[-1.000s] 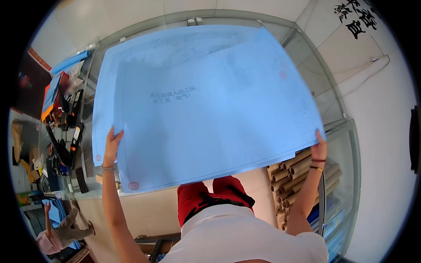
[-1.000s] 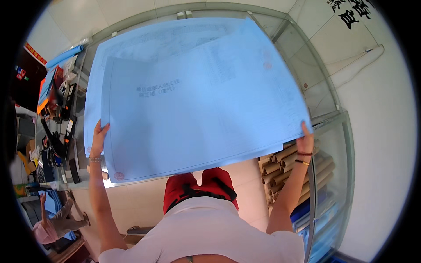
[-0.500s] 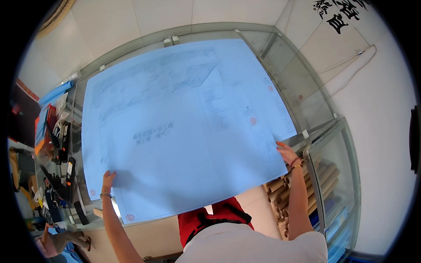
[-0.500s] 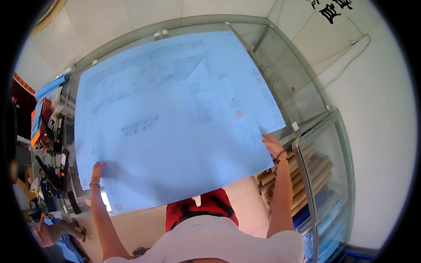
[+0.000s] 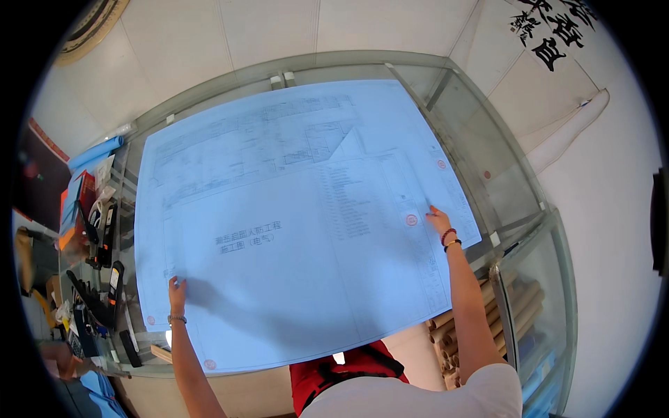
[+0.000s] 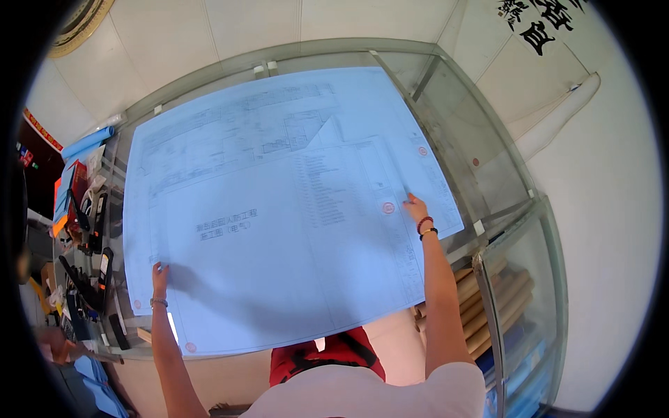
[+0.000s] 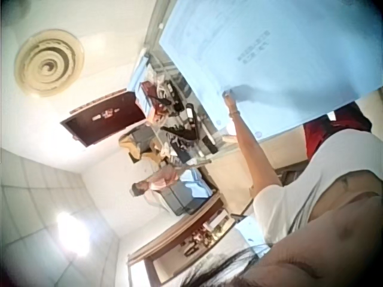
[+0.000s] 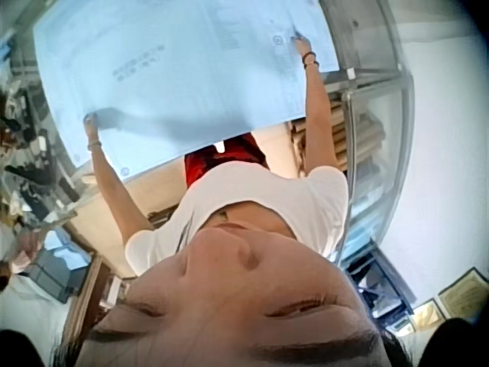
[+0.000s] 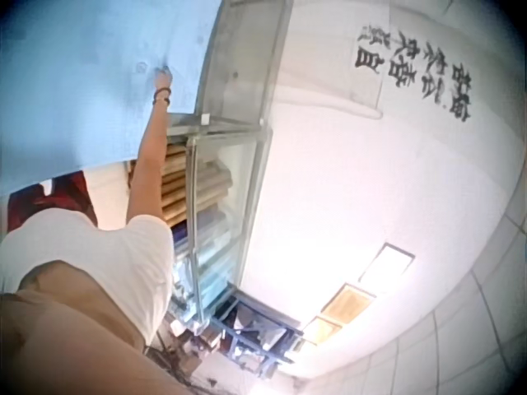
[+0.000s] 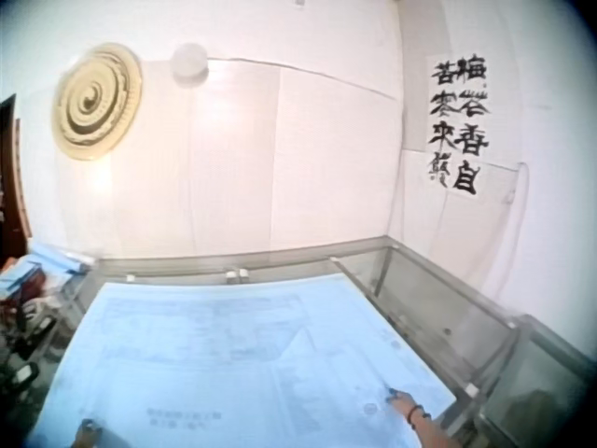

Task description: The person handles and reviews large sheets of architectural blueprints on a glass-topped display counter, unrolling, aligning, turning pages over, and using a wooden block to smooth out and weigh down sections of the drawings.

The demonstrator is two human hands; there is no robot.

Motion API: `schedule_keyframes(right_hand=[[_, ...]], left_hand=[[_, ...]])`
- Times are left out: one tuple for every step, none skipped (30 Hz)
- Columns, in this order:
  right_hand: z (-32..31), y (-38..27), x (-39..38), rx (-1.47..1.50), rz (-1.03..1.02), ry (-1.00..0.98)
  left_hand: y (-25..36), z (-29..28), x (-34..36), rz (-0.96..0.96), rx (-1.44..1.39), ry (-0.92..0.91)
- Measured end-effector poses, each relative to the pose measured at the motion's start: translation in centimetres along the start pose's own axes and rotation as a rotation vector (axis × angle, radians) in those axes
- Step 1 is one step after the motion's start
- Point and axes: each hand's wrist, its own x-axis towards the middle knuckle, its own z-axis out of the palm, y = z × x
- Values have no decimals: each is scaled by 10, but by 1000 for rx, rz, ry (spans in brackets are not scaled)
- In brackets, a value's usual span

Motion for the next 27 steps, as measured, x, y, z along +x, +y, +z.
schedule_keyframes(right_hand=[[7,-11,-2,7,33,11],[-4,-6,2,9,21,22],[-38,12,7,-146,-110,64],[-61,22,10,-307,-232,94],[-35,5,7,-350,-170,54],[-18,-13,4,-343,-184,19],[-6,-32,3,-72,-35,16],[1,-47,3,195,118,24],[-5,-47,6,229,78,74],[-6,-47,10,228,69,78],[-19,-37,18,89,-77,70],[-23,-35,22,-48,-223,46],[-7,-49,24,-23,-246,15],[-14,-47,22,-312,-367,102],[-24,-42,16,-609,-475,186],[-23,-55,6,-608,-478,175],[-12,-78,-8,-523,-500,170],[-20,-91,-21,-454,-505,199],[-29,-93,-25,-235,-613,212],[-37,-105,-41,-191,-610,243],[-35,-131,-67,-136,-614,249],[-29,-159,-91,111,-628,195],[-44,-173,-116,324,-611,183],[-56,-190,-138,389,-622,192],[-70,-203,-157,458,-634,210],[-82,-211,-173,505,-658,239],[-91,-217,-186,552,-685,270]], left_hand=[[-2,-13,-6,-9,11,27],[5,-4,-2,24,8,30],[19,22,9,68,-10,6],[35,41,17,83,-32,-16],[37,12,11,37,13,-58],[44,-10,5,-2,44,-112],[50,-26,0,-12,48,-82],[58,-33,-3,-53,7,-115],[66,-26,-3,-86,-39,-167],[72,-13,-6,-80,-47,-167],[79,13,-5,66,-49,-165],[81,29,-1,208,-44,-145],[62,7,10,221,83,-36],[69,23,2,213,79,-59],[93,43,-13,216,201,-2],[113,38,-25,218,331,94],[115,10,-32,203,346,128],[122,2,-33,305,121,101],[130,-5,-33,406,-104,72],[155,-11,-48,476,-153,83],[176,-37,-68,460,-98,155],[170,-75,-65,475,-3,269],[213,-71,-92,585,-176,239],[234,-83,-109,614,-320,279],[243,-105,-115,550,-333,244],[258,-113,-124,587,-445,290],[266,-122,-132,605,-473,318]])
